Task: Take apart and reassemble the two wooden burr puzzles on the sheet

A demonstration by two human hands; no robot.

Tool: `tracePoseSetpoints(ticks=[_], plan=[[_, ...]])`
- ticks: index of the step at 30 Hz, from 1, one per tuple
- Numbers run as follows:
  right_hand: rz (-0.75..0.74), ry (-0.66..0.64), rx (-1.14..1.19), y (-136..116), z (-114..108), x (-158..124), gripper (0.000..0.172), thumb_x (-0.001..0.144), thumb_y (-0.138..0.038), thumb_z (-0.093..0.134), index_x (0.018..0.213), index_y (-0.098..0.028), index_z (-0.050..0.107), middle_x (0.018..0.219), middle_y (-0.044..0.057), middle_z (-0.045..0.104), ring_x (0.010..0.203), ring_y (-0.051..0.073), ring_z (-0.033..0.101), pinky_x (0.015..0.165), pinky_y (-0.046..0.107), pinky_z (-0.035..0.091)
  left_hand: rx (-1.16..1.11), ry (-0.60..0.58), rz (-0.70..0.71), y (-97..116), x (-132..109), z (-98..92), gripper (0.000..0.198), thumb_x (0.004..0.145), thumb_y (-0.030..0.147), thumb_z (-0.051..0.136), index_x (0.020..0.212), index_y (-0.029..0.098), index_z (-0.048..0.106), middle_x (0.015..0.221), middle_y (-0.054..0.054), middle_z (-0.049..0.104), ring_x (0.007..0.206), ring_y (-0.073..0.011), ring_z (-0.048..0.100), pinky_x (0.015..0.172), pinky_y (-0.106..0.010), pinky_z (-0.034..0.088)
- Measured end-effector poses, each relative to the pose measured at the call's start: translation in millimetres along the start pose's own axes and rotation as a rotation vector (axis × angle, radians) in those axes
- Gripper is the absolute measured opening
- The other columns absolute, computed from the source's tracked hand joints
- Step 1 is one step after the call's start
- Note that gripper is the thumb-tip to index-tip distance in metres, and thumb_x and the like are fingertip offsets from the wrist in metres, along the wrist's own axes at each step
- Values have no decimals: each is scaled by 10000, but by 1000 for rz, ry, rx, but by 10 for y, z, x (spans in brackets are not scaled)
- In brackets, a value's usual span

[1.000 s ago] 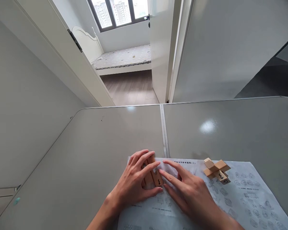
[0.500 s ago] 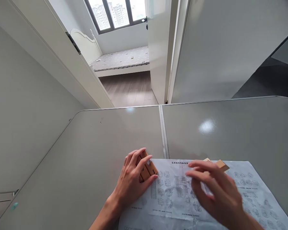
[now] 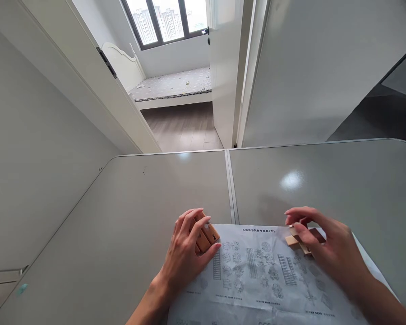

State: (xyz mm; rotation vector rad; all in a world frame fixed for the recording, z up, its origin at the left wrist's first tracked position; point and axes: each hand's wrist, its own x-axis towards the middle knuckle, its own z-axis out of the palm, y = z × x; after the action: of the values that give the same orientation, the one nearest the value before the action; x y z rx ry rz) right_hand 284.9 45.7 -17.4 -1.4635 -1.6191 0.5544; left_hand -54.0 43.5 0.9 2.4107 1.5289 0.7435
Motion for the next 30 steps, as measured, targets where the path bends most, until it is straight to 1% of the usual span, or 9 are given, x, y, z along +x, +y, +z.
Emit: tracePoseSetpoints(ticks=[3, 6, 8, 10, 15, 22, 24, 26, 30], plan=[[-102, -154, 80, 131, -24, 10, 165, 1035, -297, 564, 1083, -276, 720, 923, 46, 726, 618, 154, 623, 423, 219, 498, -12, -24, 13, 12, -3, -2, 499, 950, 260, 776, 1400, 297, 564, 1499, -117, 576, 1432, -351, 524, 1159, -581, 537], [-215, -273, 56, 200, -47, 35, 128, 1018, -266, 624, 1086, -264, 733, 975, 75, 737, 700, 177, 668, 468, 232, 541, -10, -28, 23, 19, -2, -1, 482, 960, 249, 763, 1397, 291, 562, 1493, -113, 582, 1437, -340, 518, 1166, -567, 534], [-249, -298, 24, 193, -44, 45, 108, 1010, -253, 649, 1078, -257, 732, 984, 85, 740, 787, 200, 702, 514, 243, 566, -11, -22, 29, 22, 0, -2, 469, 966, 246, 755, 1392, 288, 563, 1484, -111, 588, 1433, -333, 521, 1164, -557, 537], [-252, -288, 24, 164, -29, 45, 107, 1013, -256, 653, 1087, -251, 729, 962, 85, 733, 804, 202, 701, 509, 238, 559, -11, -19, 36, 23, 2, -5, 461, 971, 241, 747, 1392, 284, 562, 1475, -110, 595, 1427, -328, 525, 1165, -550, 536], [-194, -211, 41, 89, -6, 37, 124, 1025, -309, 637, 970, -240, 724, 866, 58, 703, 635, 156, 615, 426, 223, 496, -3, -13, 50, 21, 1, -14, 432, 985, 232, 725, 1385, 280, 567, 1466, -114, 602, 1421, -325, 529, 1158, -545, 536], [-92, -162, 167, -70, -39, -2, 152, 1057, -333, 594, 949, -254, 665, 850, 27, 680, 592, 145, 603, 433, 236, 426, 15, 49, 134, 12, -14, -3, 374, 1018, 255, 706, 1373, 239, 586, 1447, -139, 615, 1394, -320, 544, 1122, -523, 548], [-136, -178, 222, -132, -27, -11, 167, 1073, -310, 549, 952, -254, 649, 856, 37, 681, 617, 162, 636, 448, 253, 405, 2, 70, 178, 38, -17, -7, 361, 1020, 240, 704, 1364, 222, 596, 1431, -147, 622, 1384, -312, 546, 1123, -505, 538], [-219, -200, 285, -221, 8, -9, 172, 1081, -295, 507, 962, -254, 624, 832, 47, 667, 677, 199, 673, 485, 274, 423, -31, 74, 240, 85, -17, -19, 345, 1017, 223, 702, 1348, 205, 607, 1409, -150, 633, 1368, -299, 553, 1134, -482, 524], [-384, -202, 334, -489, 148, 17, 99, 1070, -314, 514, 1053, -244, 581, 804, 47, 623, 703, 229, 652, 564, 320, 462, -98, 44, 331, 212, -16, -38, 315, 1016, 226, 699, 1319, 191, 624, 1356, -143, 672, 1323, -282, 580, 1122, -444, 520]])
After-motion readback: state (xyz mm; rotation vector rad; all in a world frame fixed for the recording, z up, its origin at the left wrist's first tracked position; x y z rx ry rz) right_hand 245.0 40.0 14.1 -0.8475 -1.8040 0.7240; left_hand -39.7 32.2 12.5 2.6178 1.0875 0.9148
